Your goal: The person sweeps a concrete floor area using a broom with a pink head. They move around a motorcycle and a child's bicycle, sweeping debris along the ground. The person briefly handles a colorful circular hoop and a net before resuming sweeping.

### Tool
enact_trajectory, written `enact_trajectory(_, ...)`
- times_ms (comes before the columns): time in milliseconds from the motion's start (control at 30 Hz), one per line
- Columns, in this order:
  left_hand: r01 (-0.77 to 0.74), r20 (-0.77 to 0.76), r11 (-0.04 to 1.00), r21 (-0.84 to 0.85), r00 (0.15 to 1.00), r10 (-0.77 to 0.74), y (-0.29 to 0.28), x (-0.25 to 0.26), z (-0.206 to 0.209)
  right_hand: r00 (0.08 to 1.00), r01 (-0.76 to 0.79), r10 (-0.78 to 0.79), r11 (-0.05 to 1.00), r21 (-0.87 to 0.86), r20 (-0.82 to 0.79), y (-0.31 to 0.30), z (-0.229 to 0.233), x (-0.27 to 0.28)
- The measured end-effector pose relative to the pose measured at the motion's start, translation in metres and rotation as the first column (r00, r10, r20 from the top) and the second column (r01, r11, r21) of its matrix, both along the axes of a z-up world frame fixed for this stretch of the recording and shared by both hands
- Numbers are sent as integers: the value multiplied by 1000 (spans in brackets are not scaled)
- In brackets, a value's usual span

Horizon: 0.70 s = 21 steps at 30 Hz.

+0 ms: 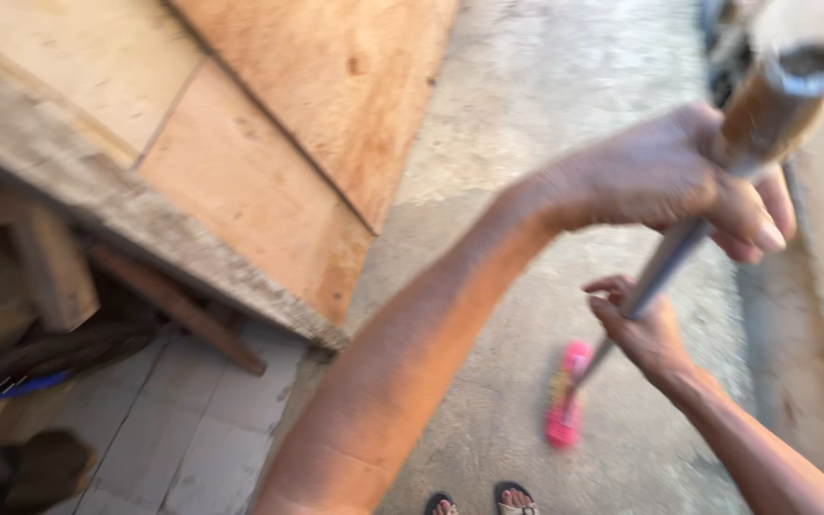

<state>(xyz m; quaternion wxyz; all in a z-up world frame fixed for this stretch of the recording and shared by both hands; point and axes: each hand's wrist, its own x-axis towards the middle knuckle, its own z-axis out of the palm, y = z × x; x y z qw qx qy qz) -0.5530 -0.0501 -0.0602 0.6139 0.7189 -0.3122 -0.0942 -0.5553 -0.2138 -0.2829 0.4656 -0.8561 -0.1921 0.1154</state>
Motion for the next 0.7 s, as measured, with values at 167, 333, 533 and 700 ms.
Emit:
enact_trajectory(167,151,4,981,-126,988,-152,-113,9,-74,941,339,-339,935,-102,17,-154,-31,-9)
enact_trajectory(333,72,-101,984,-163,991,-90,-99,6,-81,900,424,-436,875,-233,1,-178,-20,-17)
enact_trajectory(533,-217,-75,930,-298,976,204,18,-28,26,980,165,-180,971,-171,-81,-44,49,-20)
enact_trajectory(700,-500,183,864,62,856,483,129,-129,108,910,-307,342,936,171,-234,134,91,-84)
